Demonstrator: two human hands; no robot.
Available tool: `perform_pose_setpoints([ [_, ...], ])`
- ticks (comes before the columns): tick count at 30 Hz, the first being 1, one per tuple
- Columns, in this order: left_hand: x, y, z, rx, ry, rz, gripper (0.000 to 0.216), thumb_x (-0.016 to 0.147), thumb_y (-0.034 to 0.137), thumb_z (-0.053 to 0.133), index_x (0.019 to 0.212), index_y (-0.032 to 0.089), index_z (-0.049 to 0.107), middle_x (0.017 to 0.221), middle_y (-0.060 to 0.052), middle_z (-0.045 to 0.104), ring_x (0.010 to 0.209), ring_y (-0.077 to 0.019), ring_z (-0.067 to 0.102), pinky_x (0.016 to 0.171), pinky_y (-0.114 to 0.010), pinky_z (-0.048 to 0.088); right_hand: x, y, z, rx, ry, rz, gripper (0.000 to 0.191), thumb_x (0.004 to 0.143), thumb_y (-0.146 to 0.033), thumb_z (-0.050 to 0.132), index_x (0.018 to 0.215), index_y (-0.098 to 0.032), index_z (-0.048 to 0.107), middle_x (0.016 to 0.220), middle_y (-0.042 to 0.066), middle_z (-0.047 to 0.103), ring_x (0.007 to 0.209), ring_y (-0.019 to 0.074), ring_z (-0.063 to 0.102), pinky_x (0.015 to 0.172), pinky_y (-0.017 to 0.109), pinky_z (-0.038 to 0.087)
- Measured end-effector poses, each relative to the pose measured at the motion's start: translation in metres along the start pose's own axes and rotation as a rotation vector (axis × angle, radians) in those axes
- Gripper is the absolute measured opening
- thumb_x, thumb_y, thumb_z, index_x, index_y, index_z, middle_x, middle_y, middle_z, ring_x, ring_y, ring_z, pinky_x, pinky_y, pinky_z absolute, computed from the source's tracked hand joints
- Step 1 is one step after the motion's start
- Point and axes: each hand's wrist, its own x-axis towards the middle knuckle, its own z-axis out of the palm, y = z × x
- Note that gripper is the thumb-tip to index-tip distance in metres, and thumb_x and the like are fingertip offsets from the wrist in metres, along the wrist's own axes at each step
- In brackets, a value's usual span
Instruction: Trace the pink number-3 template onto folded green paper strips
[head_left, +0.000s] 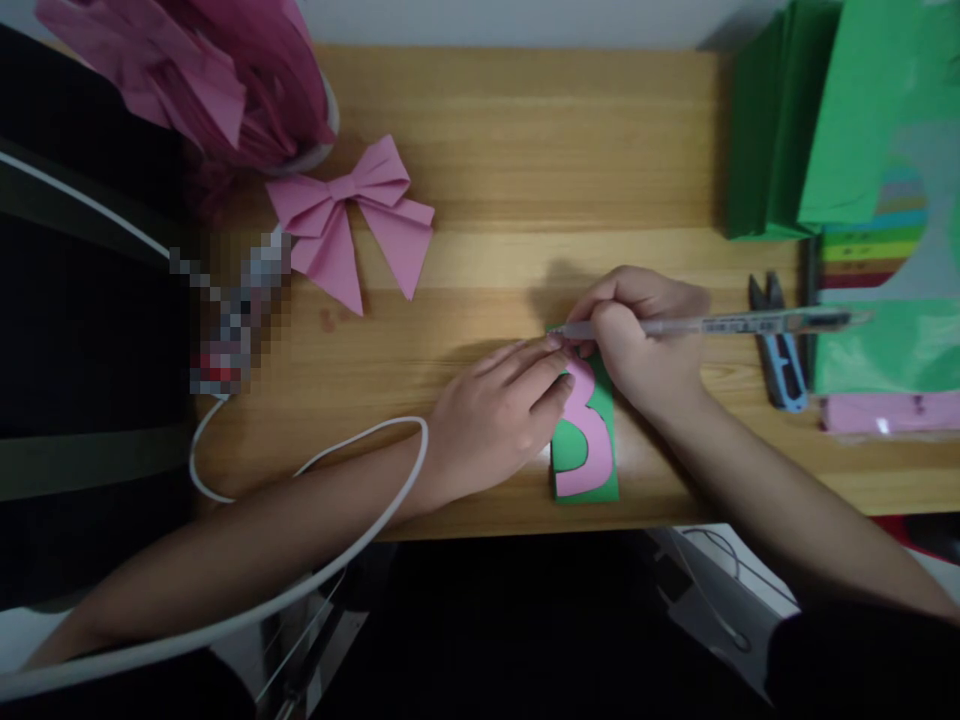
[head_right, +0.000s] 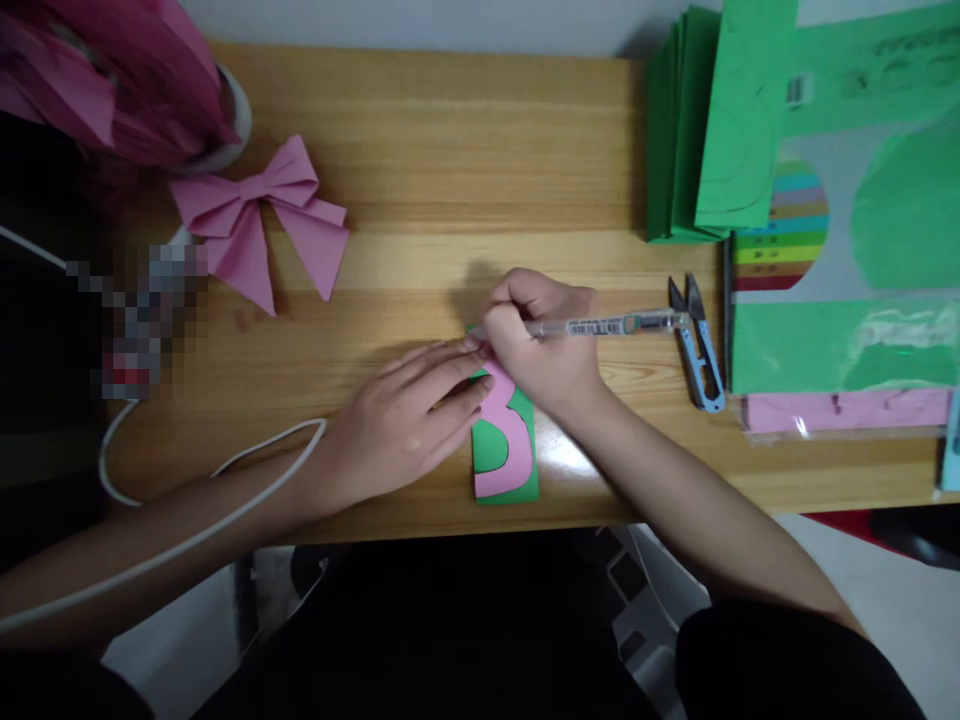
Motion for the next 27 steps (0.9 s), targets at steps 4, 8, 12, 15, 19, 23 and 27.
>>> perform_pose_setpoints([
  [4,-0.0002,-0.0004,-0.0001,-0.004,-0.010,-0.003,0.017,0.096,0.013,0.054,0.102,0.006,0.068,0.112,-0.015,0.072,0.114,-0.0265,0.067,0.103,-0.040,0.055,-0.0001,0.0020,0.0007,0.050,0.085,0.015,0.021,0.067,-0.009,0.046,0.052,-0.022,0.055,0.046,-0.004,0.054,0.040,0.0094,0.047,0.039,0.023,0.036],
  [8,-0.0002,-0.0003,-0.0005,-0.005,-0.021,-0.009,0.017,0.096,0.013,0.055,0.103,0.006,0.068,0.112,-0.015,0.072,0.115,-0.0266,0.067,0.103,-0.040,0.055,0.0001,0.0007,0.0001,0.043,0.045,0.010,0.020,0.066,-0.010,0.047,0.051,-0.021,0.055,0.047,-0.003,0.056,0.040,0.0090,0.047,0.038,0.022,0.035],
  [12,-0.0002,0.0000,-0.0013,0.002,-0.037,-0.013,0.018,0.097,0.014,0.053,0.102,0.007,0.068,0.113,-0.014,0.072,0.115,-0.0254,0.067,0.103,-0.040,0.055,0.0004,-0.0006,-0.0001,0.018,0.016,-0.005,0.022,0.066,-0.009,0.046,0.051,-0.022,0.054,0.047,-0.003,0.057,0.041,0.0089,0.048,0.038,0.022,0.035],
  [15,0.0003,-0.0002,-0.0019,0.005,-0.028,-0.007,0.017,0.096,0.013,0.054,0.101,0.007,0.069,0.111,-0.014,0.073,0.113,-0.0265,0.068,0.102,-0.040,0.056,-0.0003,0.0004,0.0004,-0.011,0.017,-0.032,0.021,0.067,-0.009,0.047,0.051,-0.022,0.054,0.048,-0.003,0.058,0.041,0.0090,0.049,0.038,0.022,0.036],
  [19,0.0015,-0.0003,-0.0028,0.003,-0.036,0.003,0.017,0.095,0.012,0.055,0.101,0.006,0.069,0.110,-0.015,0.073,0.112,-0.0268,0.068,0.102,-0.040,0.056,-0.0022,0.0026,-0.0002,-0.048,0.039,-0.052,0.021,0.068,-0.008,0.047,0.052,-0.022,0.053,0.047,-0.003,0.056,0.041,0.0090,0.048,0.039,0.023,0.035],
  [23,0.0002,-0.0003,-0.0035,-0.001,-0.040,0.003,0.017,0.094,0.012,0.055,0.102,0.006,0.069,0.112,-0.015,0.072,0.114,-0.0276,0.067,0.102,-0.041,0.056,-0.0035,0.0031,-0.0030,-0.083,0.031,-0.032,0.022,0.068,-0.010,0.047,0.053,-0.022,0.055,0.047,-0.003,0.055,0.043,0.0103,0.049,0.041,0.024,0.037],
  [27,-0.0008,-0.0009,-0.0037,0.020,-0.045,0.016,0.018,0.096,0.013,0.053,0.102,0.007,0.069,0.112,-0.015,0.072,0.115,-0.0275,0.067,0.102,-0.041,0.055,-0.0043,0.0022,-0.0043,-0.100,0.041,-0.056,0.021,0.069,-0.010,0.047,0.053,-0.022,0.053,0.048,-0.003,0.056,0.044,0.0104,0.049,0.042,0.025,0.037],
])
